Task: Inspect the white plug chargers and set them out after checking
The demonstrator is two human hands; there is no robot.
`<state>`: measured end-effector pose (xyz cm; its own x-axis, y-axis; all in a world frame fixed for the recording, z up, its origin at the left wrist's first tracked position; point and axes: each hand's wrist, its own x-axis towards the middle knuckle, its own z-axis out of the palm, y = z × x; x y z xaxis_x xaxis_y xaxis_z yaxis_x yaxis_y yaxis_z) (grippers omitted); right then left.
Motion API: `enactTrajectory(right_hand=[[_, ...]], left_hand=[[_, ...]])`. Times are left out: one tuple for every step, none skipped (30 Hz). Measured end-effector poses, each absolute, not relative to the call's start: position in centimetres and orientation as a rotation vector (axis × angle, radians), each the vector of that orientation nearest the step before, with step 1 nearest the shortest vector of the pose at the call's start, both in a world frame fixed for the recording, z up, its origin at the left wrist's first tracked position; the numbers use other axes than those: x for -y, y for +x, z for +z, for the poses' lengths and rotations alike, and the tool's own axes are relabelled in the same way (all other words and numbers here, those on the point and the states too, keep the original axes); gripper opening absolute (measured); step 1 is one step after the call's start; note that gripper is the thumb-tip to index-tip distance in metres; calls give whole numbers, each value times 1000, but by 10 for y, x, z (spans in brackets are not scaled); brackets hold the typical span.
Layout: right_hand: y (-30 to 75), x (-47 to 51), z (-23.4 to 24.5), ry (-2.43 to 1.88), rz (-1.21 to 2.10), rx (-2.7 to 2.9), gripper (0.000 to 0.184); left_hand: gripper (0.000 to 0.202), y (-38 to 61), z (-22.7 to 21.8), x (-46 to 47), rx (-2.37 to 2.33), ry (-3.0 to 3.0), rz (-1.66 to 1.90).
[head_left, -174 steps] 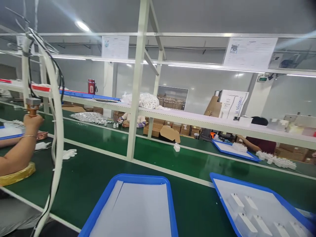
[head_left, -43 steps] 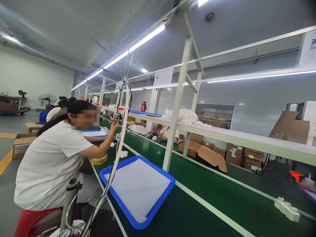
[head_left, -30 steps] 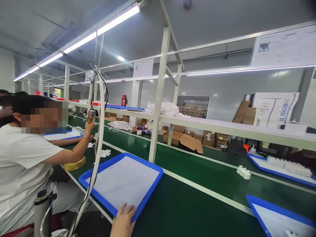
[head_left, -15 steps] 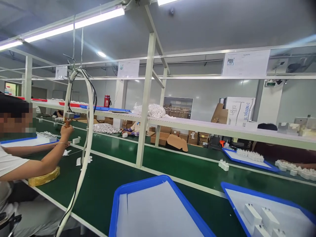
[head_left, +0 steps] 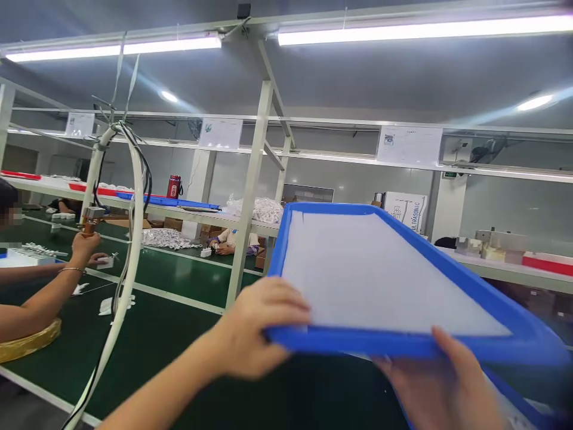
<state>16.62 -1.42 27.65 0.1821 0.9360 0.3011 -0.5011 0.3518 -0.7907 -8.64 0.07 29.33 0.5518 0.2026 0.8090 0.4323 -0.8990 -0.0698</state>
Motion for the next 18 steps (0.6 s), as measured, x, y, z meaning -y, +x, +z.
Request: enactTrajectory(right_hand=[[163, 3, 296, -551, 1110, 870, 53], [159, -11, 316, -497, 1130, 832, 56], [156, -28, 334, -466, 1156, 795, 56], [153, -46, 351, -475, 1185, 738, 54], [150, -65, 365, -497, 1198, 682, 50], [147, -84, 376, -522, 1209, 652, 47], [145, -102, 384, -548, 1216, 627, 46], [144, -120, 389, -571, 1221, 612, 45], [142, -136, 392, -593, 1229, 601, 45], [141, -151, 393, -616, 1238, 585, 44], [140, -164, 393, -638, 1246, 569, 43], [139, -177, 391, -654, 1252, 555, 41], [138, -189, 390, -667, 1258, 547, 40], [138, -200, 388, -678, 1265, 544, 40], [139, -210, 387, -691, 1273, 546, 40], [140, -220, 385, -708, 1285, 550, 40], [143, -229, 384, -730, 1295, 555, 40], [146, -237, 384, -752, 1305, 557, 39]], left_hand=[[22, -82, 320, -14, 516, -2511, -1266], [21, -79, 344, -31, 531, -2473, -1248], [26, -76, 366, -50, 567, -2449, -1237], [35, -75, 383, -71, 602, -2420, -1238], [47, -74, 395, -91, 651, -2380, -1245], [56, -72, 402, -111, 706, -2336, -1256], [51, -71, 405, -128, 746, -2325, -1240], [57, -70, 405, -143, 795, -2306, -1238], [61, -68, 402, -156, 838, -2296, -1237], [60, -66, 397, -167, 877, -2290, -1240], [59, -64, 393, -176, 918, -2280, -1254], [61, -61, 389, -184, 956, -2271, -1274], [63, -59, 385, -192, 997, -2259, -1303], [62, -56, 383, -198, 1041, -2244, -1341], [56, -54, 381, -204, 1091, -2226, -1385], [49, -52, 379, -210, 1146, -2203, -1436], [42, -49, 378, -215, 1203, -2177, -1493], [37, -47, 376, -219, 1262, -2152, -1550]])
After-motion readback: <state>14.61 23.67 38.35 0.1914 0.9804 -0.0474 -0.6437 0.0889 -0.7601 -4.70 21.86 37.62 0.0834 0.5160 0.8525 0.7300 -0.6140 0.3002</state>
